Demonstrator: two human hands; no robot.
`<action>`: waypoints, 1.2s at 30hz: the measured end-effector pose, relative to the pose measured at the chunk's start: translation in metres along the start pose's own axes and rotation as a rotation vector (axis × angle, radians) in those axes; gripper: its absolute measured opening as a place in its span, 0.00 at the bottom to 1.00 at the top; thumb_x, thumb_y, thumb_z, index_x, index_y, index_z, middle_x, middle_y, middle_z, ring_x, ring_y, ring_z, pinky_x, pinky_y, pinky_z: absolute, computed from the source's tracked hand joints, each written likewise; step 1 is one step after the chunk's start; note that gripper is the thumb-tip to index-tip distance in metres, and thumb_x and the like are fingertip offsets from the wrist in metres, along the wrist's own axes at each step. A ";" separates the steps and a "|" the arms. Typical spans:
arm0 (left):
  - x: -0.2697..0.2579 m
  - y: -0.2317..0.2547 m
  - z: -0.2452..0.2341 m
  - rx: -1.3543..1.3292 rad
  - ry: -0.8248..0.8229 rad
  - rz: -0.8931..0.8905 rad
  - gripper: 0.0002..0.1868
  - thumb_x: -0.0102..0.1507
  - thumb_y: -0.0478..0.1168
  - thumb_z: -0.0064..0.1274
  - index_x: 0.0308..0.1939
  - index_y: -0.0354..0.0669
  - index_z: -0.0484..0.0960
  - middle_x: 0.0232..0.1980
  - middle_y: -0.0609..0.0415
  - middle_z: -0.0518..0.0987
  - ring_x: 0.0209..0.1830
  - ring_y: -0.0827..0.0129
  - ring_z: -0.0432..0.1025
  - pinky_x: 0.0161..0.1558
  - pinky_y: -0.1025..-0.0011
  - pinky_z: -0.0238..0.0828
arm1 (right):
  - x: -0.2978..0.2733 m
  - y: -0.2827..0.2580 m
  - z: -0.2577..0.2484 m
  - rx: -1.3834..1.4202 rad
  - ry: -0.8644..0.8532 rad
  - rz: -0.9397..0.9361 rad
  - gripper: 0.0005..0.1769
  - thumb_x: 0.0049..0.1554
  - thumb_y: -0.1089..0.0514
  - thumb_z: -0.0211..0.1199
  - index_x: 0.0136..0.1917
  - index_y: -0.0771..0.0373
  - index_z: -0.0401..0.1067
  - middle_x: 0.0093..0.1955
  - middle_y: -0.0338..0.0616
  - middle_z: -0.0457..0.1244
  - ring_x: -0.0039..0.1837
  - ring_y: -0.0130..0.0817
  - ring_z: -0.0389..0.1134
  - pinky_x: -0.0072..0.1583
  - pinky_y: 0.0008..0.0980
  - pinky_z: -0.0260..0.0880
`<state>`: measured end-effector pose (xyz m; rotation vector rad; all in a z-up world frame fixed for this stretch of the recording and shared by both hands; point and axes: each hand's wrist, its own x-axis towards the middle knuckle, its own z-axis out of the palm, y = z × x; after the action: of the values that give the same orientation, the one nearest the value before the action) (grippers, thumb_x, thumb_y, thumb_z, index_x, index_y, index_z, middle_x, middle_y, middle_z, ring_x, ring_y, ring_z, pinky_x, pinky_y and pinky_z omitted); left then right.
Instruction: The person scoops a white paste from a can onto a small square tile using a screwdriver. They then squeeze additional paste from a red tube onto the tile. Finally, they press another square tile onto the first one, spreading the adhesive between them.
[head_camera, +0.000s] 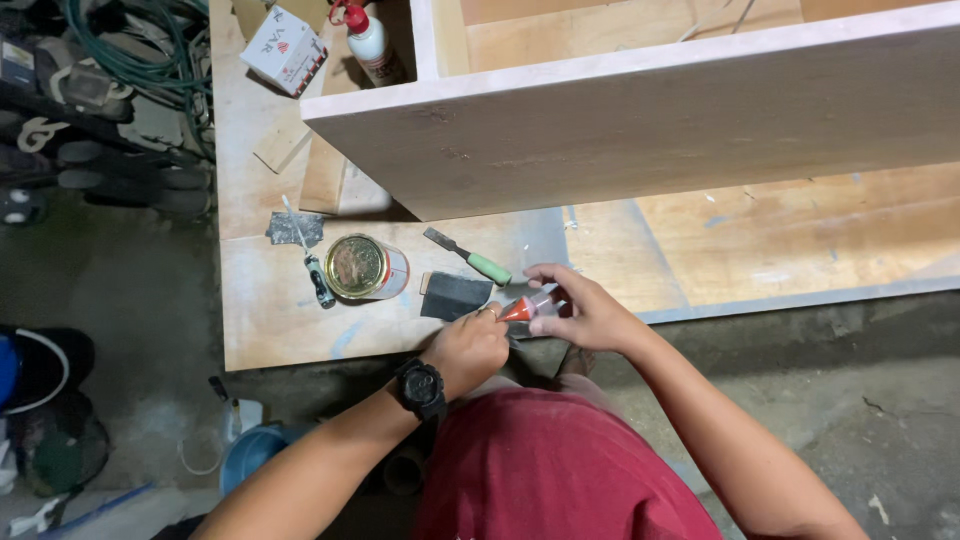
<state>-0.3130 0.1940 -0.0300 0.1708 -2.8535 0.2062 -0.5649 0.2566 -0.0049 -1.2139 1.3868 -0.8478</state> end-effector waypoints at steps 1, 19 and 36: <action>0.002 0.001 0.000 0.001 -0.001 -0.002 0.19 0.62 0.25 0.56 0.19 0.47 0.76 0.23 0.50 0.72 0.34 0.52 0.72 0.34 0.62 0.67 | 0.003 0.003 0.002 0.000 -0.003 0.000 0.41 0.50 0.57 0.83 0.75 0.54 0.72 0.63 0.48 0.69 0.55 0.40 0.72 0.53 0.38 0.78; -0.009 -0.012 0.025 -0.095 -0.072 0.001 0.13 0.61 0.29 0.56 0.22 0.48 0.80 0.27 0.51 0.75 0.40 0.50 0.72 0.34 0.59 0.68 | 0.061 0.137 0.005 -0.191 0.553 0.015 0.19 0.49 0.61 0.86 0.53 0.54 0.83 0.44 0.43 0.73 0.55 0.41 0.79 0.56 0.36 0.80; -0.037 -0.035 0.013 -0.184 -0.126 -0.024 0.13 0.68 0.31 0.54 0.27 0.44 0.79 0.31 0.55 0.73 0.49 0.48 0.72 0.41 0.63 0.71 | -0.032 -0.003 -0.011 1.256 0.520 0.014 0.54 0.44 0.84 0.46 0.84 0.67 0.58 0.87 0.70 0.54 0.87 0.58 0.56 0.82 0.45 0.58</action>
<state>-0.2766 0.1613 -0.0488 0.1868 -2.9735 -0.0756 -0.5776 0.2857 0.0081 0.0014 0.8823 -1.7185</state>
